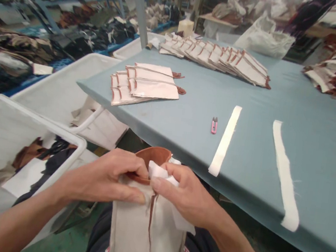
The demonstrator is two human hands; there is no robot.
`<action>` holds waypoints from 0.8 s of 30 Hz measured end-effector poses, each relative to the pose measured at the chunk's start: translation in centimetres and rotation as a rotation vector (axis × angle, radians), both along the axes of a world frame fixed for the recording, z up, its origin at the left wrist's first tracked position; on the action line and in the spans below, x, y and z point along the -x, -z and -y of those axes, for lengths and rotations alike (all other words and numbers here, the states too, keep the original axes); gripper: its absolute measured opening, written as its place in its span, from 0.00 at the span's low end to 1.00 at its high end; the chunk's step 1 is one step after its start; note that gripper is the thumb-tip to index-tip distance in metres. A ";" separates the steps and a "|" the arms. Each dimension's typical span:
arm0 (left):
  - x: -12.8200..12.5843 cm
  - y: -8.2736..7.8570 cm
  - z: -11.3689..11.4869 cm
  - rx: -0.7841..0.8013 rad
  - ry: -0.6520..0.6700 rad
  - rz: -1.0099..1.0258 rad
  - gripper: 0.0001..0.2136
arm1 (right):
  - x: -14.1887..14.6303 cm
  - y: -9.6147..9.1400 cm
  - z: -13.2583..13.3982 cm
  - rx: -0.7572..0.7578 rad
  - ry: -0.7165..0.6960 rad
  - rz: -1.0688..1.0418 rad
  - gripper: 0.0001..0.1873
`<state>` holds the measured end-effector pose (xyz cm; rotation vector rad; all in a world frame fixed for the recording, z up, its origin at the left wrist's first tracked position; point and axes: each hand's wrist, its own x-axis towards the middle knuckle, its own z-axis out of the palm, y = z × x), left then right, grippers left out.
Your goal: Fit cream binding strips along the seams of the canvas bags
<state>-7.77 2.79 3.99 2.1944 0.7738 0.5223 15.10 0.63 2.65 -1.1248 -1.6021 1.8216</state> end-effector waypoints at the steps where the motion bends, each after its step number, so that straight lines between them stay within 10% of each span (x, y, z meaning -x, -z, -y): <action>1: 0.6 -0.1 -0.3 0.084 -0.018 0.021 0.15 | -0.2 -0.3 0.3 -0.036 0.031 0.034 0.26; 6: 2.6 0.6 -1.0 0.322 -0.145 0.179 0.30 | -2.0 0.8 0.4 -0.137 0.144 0.151 0.25; 13: 3.1 0.8 -0.3 0.353 -0.058 0.182 0.20 | -0.7 5.3 -1.9 -0.154 0.189 0.197 0.27; 24: 3.1 0.2 -0.9 0.596 -0.050 0.344 0.11 | 1.7 4.5 -4.7 -0.247 0.085 0.141 0.23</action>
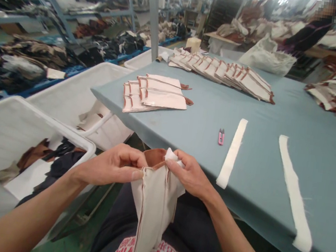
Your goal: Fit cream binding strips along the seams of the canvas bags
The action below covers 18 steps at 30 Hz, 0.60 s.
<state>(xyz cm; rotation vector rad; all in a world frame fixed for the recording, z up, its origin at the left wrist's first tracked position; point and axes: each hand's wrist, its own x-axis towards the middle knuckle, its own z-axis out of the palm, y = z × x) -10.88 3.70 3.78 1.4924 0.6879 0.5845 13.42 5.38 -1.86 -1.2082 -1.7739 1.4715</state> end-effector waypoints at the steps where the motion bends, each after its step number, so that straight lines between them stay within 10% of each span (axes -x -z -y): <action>1: -0.2 -0.1 -0.2 0.004 0.000 0.004 0.11 | 0.0 0.0 -0.3 -0.010 0.000 -0.008 0.23; 13: -2.8 0.8 -0.8 0.029 -0.144 0.011 0.14 | -1.0 0.4 -1.5 -0.043 0.093 -0.059 0.22; 18: -4.5 0.6 -0.1 0.038 -0.284 -0.035 0.13 | -1.2 -0.2 -1.2 -0.091 0.333 -0.084 0.19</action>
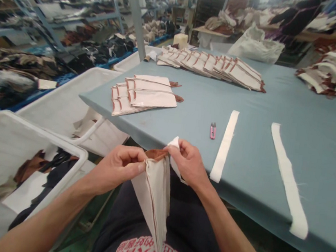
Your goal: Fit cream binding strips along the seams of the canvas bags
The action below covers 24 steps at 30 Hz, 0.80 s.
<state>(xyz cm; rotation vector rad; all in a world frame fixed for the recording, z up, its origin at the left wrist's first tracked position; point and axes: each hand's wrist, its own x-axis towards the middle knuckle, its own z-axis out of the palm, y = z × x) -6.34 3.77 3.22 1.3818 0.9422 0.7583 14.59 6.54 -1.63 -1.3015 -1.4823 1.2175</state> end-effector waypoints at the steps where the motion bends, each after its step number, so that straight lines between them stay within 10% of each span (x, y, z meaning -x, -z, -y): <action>1: -0.3 -0.1 0.1 -0.013 -0.008 -0.019 0.13 | 0.0 -0.5 0.3 -0.016 0.074 -0.001 0.19; 8: -1.5 -0.4 0.7 -0.130 -0.007 -0.201 0.11 | 0.1 -3.8 3.8 0.107 -0.051 0.042 0.17; 24: -2.6 1.2 0.9 0.106 0.095 -0.068 0.13 | -1.0 -2.0 5.1 0.228 -0.233 -0.083 0.18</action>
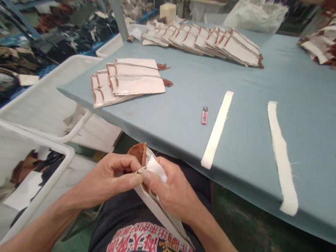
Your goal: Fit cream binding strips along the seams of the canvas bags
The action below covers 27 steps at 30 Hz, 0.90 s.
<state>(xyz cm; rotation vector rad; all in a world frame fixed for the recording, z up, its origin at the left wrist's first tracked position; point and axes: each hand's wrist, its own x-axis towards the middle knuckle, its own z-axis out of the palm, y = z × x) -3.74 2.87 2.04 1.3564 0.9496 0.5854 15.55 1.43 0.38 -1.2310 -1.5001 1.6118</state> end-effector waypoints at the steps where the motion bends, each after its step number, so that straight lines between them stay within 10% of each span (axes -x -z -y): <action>1: 0.0 0.2 0.0 0.002 -0.004 0.002 0.13 | 0.0 0.0 0.1 -0.002 0.008 0.007 0.18; 18: -2.0 2.5 3.2 0.053 -0.300 0.085 0.17 | 0.5 0.7 3.0 -0.107 0.192 0.121 0.07; 27: -1.8 2.5 3.6 -0.365 -0.304 -0.246 0.18 | -0.6 1.7 2.6 -0.163 0.240 -0.067 0.21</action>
